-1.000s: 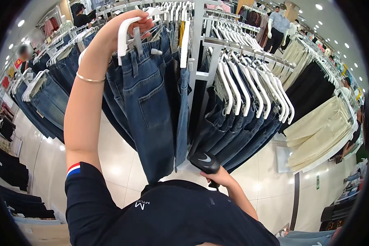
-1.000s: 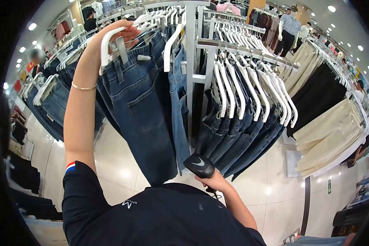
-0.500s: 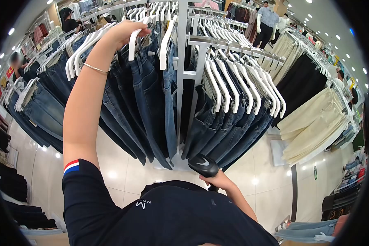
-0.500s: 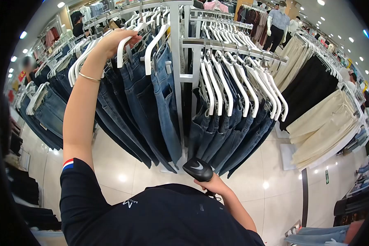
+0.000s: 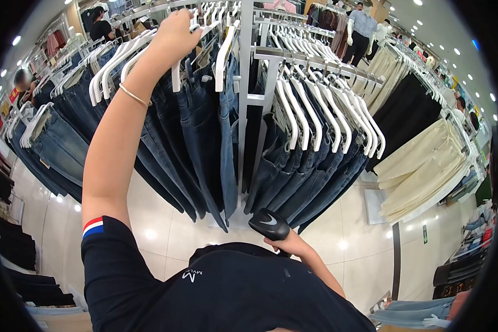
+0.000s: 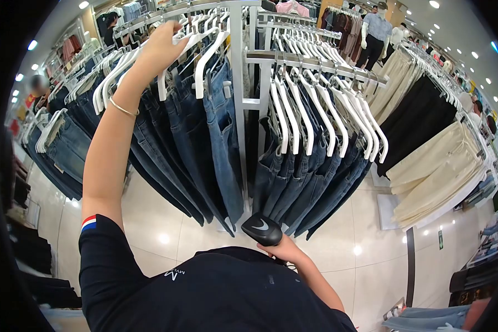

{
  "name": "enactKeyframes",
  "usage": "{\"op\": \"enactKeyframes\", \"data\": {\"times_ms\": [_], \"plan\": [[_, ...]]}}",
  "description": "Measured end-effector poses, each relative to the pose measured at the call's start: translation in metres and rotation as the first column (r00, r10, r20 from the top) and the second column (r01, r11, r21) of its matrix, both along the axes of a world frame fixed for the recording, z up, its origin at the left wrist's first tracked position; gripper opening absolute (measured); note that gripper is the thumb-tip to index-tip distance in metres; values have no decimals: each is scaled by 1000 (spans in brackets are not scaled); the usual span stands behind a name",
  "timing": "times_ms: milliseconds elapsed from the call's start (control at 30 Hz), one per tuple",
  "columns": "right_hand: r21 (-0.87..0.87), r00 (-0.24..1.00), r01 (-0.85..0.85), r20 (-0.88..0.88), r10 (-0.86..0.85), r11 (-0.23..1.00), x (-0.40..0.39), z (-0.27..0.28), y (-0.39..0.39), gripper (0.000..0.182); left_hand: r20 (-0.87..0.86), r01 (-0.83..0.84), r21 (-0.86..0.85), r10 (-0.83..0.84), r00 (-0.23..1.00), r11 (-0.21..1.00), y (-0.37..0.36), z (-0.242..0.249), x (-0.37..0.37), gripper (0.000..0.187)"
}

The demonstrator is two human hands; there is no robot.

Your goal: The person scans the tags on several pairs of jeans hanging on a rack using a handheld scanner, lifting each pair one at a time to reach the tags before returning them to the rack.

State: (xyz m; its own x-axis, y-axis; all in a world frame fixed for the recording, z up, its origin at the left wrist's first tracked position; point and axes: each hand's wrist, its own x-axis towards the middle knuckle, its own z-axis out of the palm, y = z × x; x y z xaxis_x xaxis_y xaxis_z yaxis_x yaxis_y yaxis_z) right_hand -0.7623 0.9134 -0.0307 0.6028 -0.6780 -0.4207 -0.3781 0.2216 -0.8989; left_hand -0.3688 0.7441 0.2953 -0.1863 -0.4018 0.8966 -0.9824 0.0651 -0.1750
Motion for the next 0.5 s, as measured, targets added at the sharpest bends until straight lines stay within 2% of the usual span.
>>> {"op": "enactKeyframes", "data": {"times_ms": [33, 133, 267, 300, 400, 433, 500], "plan": [[-3, 1000, -2, -3, 2, 1000, 1, 4, 2, 37, -6, 135, 34, -135, 991, 990, 9, 7, -14, 40], [-13, 1000, -17, -11, 16, 1000, 4, 14, 5, 37, -256, 275, 318, -197, 946, 907, 24, 13, -53, 40], [-14, 999, -34, -33, 33, 999, 4, 22, 9, 34, -261, 66, 662, 147, 954, 747, 39, 18, -89, 55], [-7, 999, -31, -41, 31, 999, 4, 25, 11, 33, -159, -16, 712, 183, 970, 702, 30, 20, -88, 57], [-39, 999, -25, -28, 24, 999, 1, 11, 16, 32, -364, 213, 805, 178, 914, 554, 12, 17, -77, 53], [-45, 999, -30, -47, 27, 999, -1, 11, 17, 31, -412, 254, 809, 202, 889, 531, 11, 18, -77, 41], [-57, 996, -42, -85, 37, 997, -3, 11, 20, 31, -648, 465, 692, 191, 737, 552, -1, 12, -62, 34]]}}
